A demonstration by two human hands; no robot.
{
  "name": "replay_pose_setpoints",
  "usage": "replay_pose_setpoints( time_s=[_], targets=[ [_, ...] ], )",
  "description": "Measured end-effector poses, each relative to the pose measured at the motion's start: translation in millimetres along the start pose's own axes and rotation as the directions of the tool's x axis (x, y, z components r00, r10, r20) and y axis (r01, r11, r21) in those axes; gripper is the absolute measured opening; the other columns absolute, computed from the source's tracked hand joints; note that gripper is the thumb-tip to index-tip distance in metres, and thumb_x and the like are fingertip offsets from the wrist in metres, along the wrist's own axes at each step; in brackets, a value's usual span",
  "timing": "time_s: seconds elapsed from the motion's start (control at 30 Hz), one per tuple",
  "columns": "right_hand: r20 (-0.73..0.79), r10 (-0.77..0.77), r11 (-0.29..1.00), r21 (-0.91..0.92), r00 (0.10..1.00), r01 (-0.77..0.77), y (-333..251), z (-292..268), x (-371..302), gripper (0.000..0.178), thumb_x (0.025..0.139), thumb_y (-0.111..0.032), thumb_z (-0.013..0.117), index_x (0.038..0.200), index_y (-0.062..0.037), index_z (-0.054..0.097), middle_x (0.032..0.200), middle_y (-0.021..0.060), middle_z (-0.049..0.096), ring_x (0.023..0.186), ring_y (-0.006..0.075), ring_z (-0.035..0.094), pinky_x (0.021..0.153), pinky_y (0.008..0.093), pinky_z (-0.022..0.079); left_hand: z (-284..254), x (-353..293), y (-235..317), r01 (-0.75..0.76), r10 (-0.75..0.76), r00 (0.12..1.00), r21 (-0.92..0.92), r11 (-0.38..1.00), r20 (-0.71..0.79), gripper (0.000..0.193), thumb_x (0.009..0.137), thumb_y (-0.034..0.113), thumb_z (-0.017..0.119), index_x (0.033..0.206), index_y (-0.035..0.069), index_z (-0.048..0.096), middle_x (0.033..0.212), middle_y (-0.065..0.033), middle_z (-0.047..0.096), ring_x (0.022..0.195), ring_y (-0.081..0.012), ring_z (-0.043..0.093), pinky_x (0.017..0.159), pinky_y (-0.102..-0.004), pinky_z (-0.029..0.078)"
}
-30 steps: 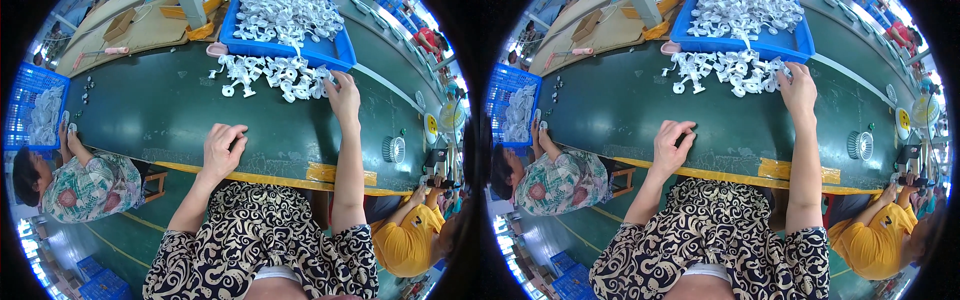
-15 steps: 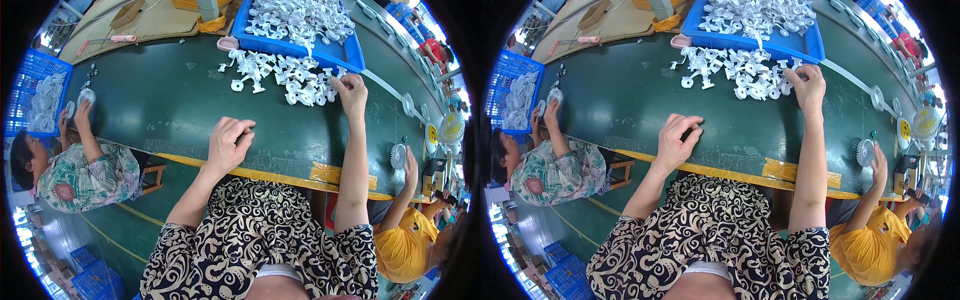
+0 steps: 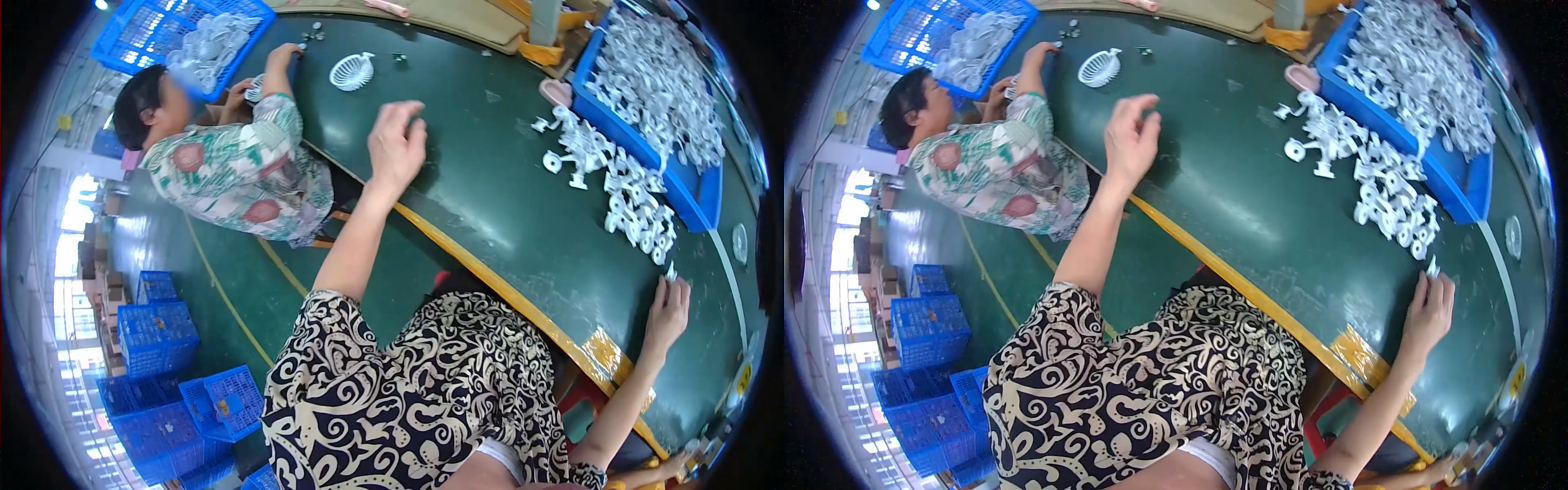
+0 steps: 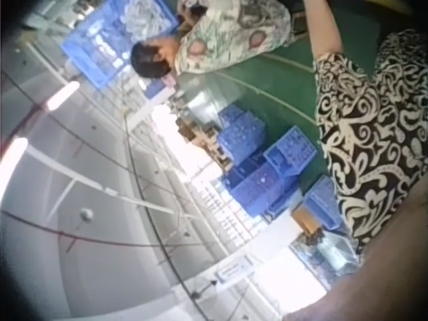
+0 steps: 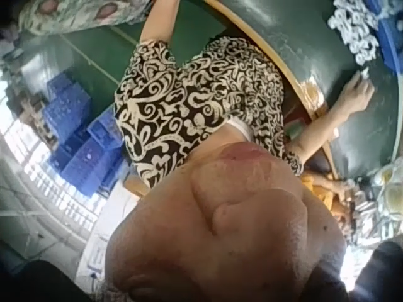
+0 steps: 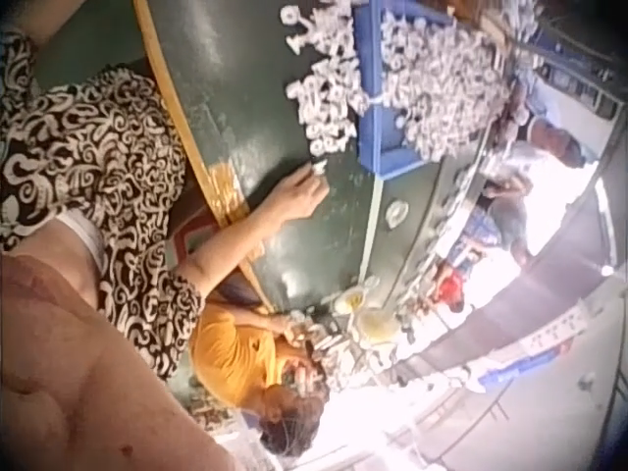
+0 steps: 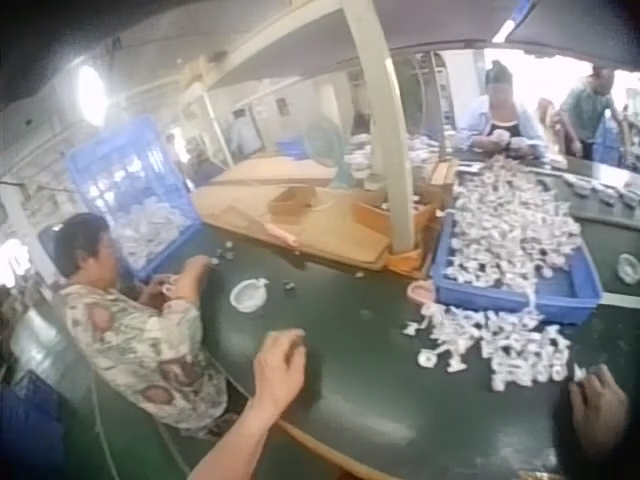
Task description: Assembling small plastic fan components on an industrial production line.
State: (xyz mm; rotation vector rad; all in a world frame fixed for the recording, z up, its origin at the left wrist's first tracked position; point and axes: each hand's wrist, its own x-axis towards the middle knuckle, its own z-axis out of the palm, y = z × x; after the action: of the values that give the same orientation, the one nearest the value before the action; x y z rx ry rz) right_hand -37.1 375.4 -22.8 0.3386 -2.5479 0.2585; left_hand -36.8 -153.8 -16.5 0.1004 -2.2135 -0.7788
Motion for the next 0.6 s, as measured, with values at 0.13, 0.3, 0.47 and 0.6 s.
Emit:
replay_pose_setpoints(
  time_s=[0.13,0.3,0.47,0.6],
  targets=[
    [0.059,0.056,0.996,0.061,0.997,-0.059,0.1,7.1,-6.4,0.015,0.095,-0.012,0.067,0.105,-0.0013,0.065,0.108,0.0105,0.064,0.091,0.0311,0.065,0.077,0.0374,0.053,-26.6,32.7,-78.8,0.046,0.0,0.996,0.521,0.852,-0.088,0.05,0.081,0.008,0.066,0.13,0.004,0.054,0.136,-0.0207,0.051,0.119,-0.0418,0.053,0.1,-0.0481,0.046],
    [0.063,0.128,0.981,0.142,0.99,-0.136,-2.2,4.1,-8.3,0.018,0.092,-0.013,0.071,0.105,-0.0024,0.066,0.109,0.0095,0.065,0.09,0.0286,0.066,0.075,0.036,0.054,-47.6,58.5,-128.1,0.039,-0.203,0.956,0.592,0.805,0.213,0.047,0.086,0.016,0.064,0.13,0.002,0.058,0.126,-0.0228,0.06,0.11,-0.0402,0.062,0.095,-0.0492,0.05],
    [0.124,0.287,0.945,0.128,0.95,-0.302,-7.2,-7.0,-11.3,0.023,0.09,-0.018,0.075,0.108,-0.0051,0.068,0.111,0.0074,0.066,0.083,0.0231,0.065,0.074,0.0328,0.053,-31.7,48.8,-46.7,0.453,-0.453,0.694,0.151,0.879,0.56,0.067,0.09,0.027,0.07,0.143,-0.006,0.046,0.138,-0.0263,0.056,0.088,-0.0267,0.07,0.073,-0.0367,0.056],
    [0.085,0.256,0.951,0.156,0.963,-0.267,-5.4,-6.8,-13.5,0.024,0.091,-0.017,0.075,0.109,-0.0029,0.069,0.104,0.0065,0.066,0.071,0.0154,0.056,0.069,0.0284,0.05,-16.5,-2.9,57.1,0.65,-0.229,0.506,-0.193,0.735,0.831,0.073,0.094,0.024,0.07,0.15,-0.007,0.035,0.138,-0.02,0.057,0.078,-0.0123,0.067,0.058,-0.0254,0.053]
  ],
)
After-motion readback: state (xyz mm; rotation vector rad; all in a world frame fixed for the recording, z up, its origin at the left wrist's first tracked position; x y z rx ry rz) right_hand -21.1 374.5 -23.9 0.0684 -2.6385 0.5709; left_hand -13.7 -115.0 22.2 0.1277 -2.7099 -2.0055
